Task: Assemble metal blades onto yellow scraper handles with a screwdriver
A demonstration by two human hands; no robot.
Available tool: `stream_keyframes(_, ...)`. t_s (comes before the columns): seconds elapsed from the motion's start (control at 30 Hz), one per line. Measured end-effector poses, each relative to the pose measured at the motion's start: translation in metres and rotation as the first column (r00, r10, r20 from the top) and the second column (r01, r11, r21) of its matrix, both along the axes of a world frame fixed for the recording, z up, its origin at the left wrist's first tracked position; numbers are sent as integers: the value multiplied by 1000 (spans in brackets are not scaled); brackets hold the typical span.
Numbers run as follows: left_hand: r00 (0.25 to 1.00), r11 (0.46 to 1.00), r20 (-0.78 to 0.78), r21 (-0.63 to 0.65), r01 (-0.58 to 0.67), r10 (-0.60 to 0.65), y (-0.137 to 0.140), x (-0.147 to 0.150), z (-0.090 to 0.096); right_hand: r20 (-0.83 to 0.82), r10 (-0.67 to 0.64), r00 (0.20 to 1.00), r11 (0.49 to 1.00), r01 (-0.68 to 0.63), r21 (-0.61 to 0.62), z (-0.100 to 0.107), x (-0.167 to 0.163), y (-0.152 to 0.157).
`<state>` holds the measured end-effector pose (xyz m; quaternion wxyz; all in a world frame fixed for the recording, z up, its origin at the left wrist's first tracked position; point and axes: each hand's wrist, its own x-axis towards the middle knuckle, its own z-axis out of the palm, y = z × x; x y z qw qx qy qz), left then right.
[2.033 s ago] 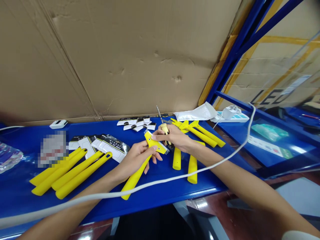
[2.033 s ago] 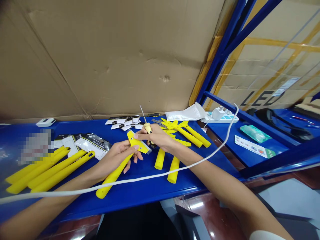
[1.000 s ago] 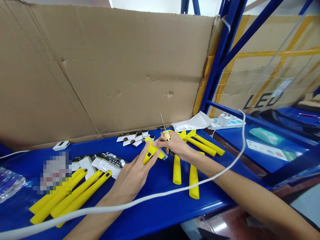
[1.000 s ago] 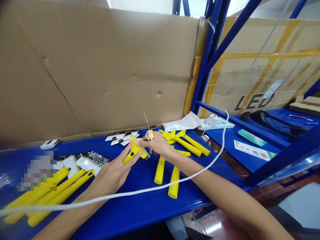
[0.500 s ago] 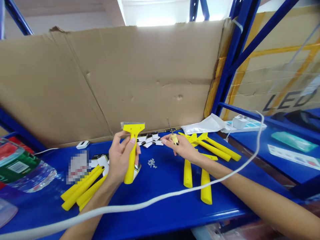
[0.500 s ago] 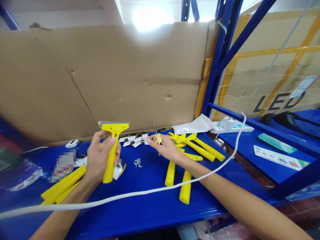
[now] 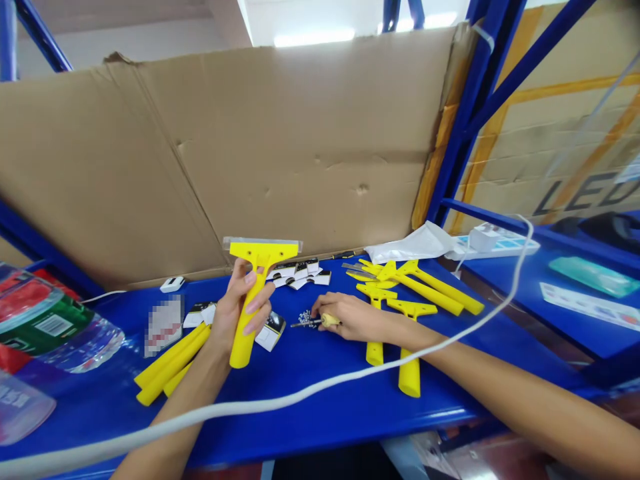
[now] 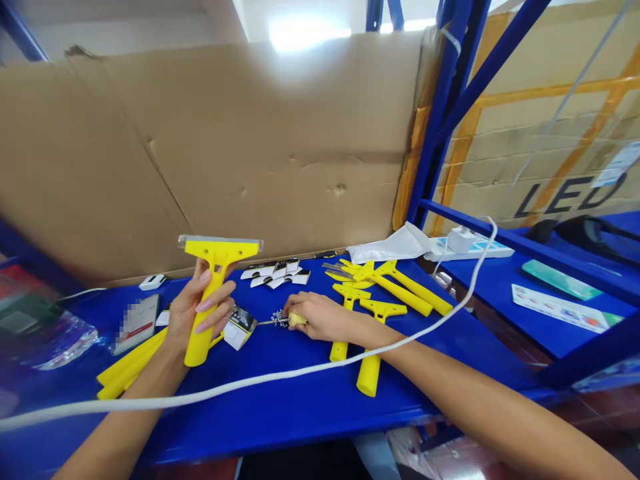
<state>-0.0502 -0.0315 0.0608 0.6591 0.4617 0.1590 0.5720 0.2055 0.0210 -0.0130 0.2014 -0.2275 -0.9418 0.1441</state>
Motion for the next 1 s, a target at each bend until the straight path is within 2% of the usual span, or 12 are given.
stream_keyframes(0.23,988,988,25,-22,-154,155,2,5,3,-9,-37,999,997,36,-75,4,5,-1)
stream_keyframes(0.37,980,980,34,-29,-196,197,2,7,5,-4,-59,998,994,58,-89,4,3,0)
stream_keyframes(0.63,992,989,14,-90,-120,122,5,10,-3,18,-60,998,993,61,-101,4,-9,3)
stream_keyframes(0.83,995,993,-13,-54,-102,102,6,15,-6,4,33,999,995,-32,-97,16,-8,-4)
stream_keyframes(1.0,991,993,-71,-39,-113,110,9,15,-7,12,66,998,989,-64,-131,14,-8,-2)
